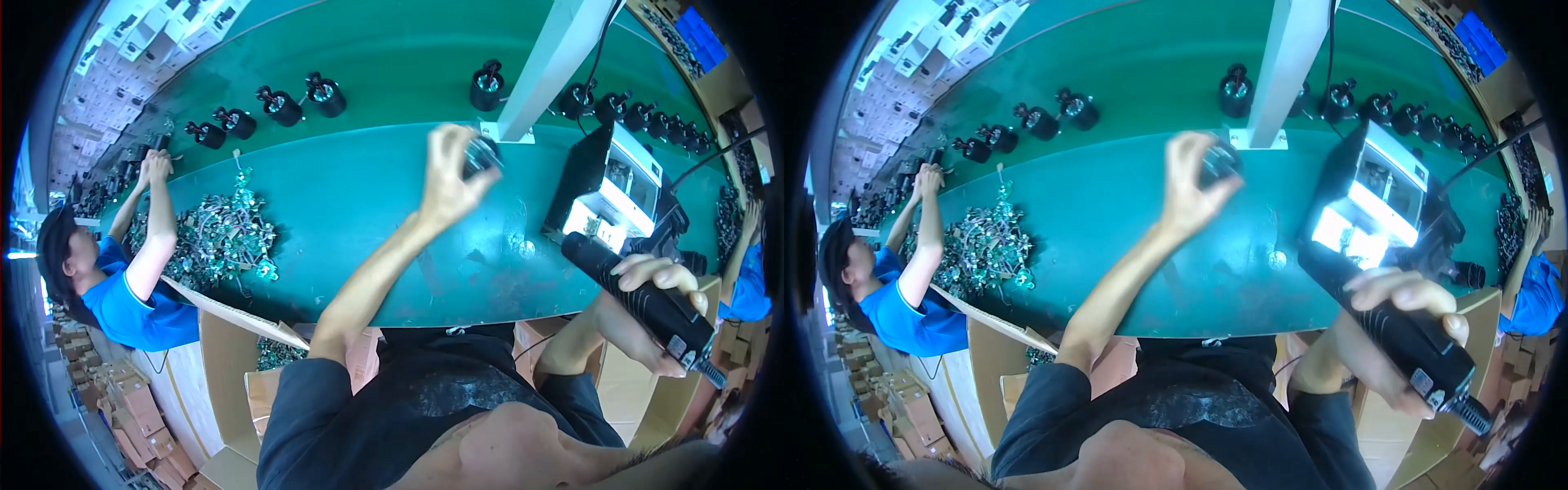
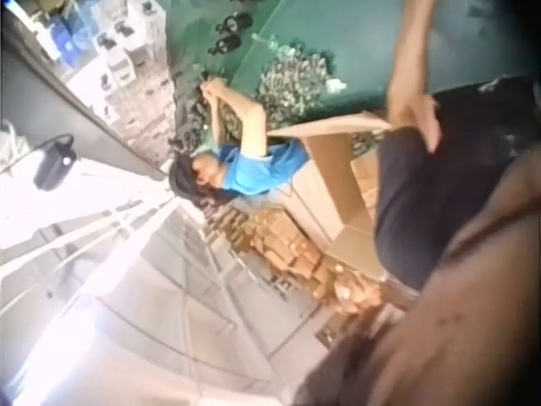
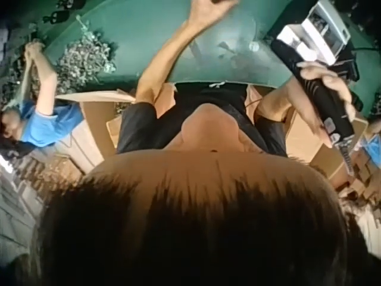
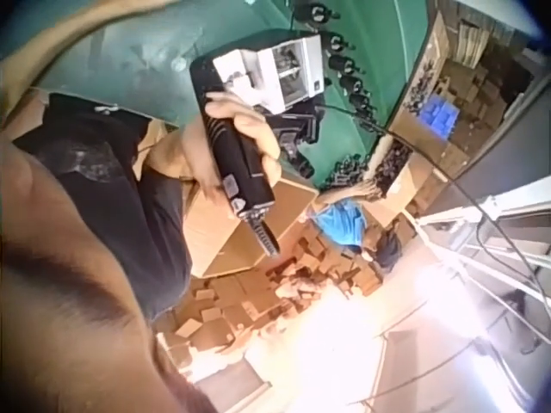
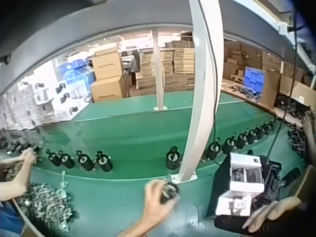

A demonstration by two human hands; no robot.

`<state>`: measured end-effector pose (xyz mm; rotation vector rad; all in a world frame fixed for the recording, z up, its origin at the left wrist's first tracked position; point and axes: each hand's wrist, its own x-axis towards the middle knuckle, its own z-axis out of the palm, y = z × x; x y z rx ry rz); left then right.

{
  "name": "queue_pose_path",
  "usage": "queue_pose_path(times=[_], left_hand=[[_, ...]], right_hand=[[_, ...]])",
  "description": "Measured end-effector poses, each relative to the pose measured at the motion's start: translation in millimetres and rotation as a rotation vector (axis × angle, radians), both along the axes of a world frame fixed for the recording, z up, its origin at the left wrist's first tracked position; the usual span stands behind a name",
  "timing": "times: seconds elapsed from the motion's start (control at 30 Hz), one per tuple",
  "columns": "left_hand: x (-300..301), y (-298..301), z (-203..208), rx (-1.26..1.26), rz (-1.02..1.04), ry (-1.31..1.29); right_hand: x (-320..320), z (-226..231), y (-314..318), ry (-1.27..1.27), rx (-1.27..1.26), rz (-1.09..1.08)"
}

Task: Assembling electronic components using an electric screwdriver on a production line.

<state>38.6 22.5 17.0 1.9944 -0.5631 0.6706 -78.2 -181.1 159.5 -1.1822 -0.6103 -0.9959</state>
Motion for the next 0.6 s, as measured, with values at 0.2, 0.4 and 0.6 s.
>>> queue_pose_path(times=[0.2,0.4,0.6], left_hand=[[86.1,94.3,-18.5,-0.155,0.433,0.167],[88.5,75.4,-22.1,0.058,0.519,-0.105],[80.2,27.3,0.8,0.167,0.176,-0.209]], right_hand=[[0.6,-70.9,-14.3,0.339,0.045,0.017],[-3.3,-81.5,-21.3,0.384,0.009,-0.147],[-6.1,-77.5,-12.3,0.360,0.046,-0.073]])
